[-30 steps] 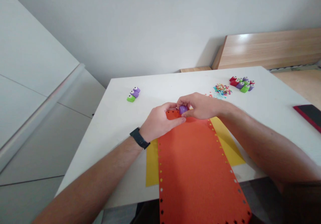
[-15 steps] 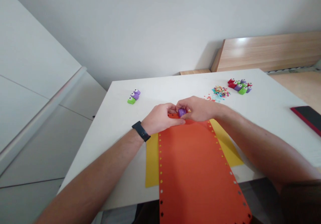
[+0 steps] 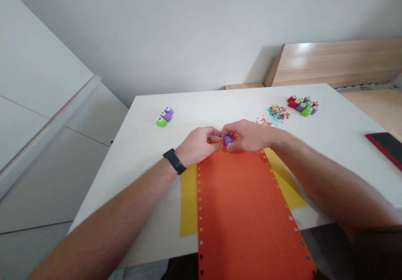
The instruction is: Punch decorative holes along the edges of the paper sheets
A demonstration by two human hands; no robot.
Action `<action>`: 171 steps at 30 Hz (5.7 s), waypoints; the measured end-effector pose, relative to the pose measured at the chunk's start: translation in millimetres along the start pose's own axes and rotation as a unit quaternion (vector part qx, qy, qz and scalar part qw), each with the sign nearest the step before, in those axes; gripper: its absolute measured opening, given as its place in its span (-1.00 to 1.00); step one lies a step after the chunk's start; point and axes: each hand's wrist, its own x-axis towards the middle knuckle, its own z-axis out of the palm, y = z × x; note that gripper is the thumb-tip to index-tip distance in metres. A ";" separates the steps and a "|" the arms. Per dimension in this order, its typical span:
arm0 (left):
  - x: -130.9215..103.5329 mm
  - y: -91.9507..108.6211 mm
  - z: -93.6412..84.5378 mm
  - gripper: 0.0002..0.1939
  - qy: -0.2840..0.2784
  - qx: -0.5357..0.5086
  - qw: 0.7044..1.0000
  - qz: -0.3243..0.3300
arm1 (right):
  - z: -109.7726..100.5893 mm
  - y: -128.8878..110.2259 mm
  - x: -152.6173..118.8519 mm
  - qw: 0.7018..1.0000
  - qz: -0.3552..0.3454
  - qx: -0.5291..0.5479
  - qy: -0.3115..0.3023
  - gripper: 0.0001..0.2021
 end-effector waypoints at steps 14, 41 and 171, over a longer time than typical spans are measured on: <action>0.8 -4.7 2.6 -0.69 0.010 -0.019 1.000 0.001 | 2.1 0.7 1.6 1.000 0.011 0.000 0.000 -0.68; -7.8 10.2 5.0 -0.41 0.013 -0.019 0.999 0.026 | 1.4 -5.6 0.5 0.999 -0.005 -0.038 0.013 -0.80; -4.3 12.1 1.9 -0.72 0.022 0.088 0.995 0.041 | -2.6 -7.2 -4.7 0.998 0.006 -0.061 0.017 -0.67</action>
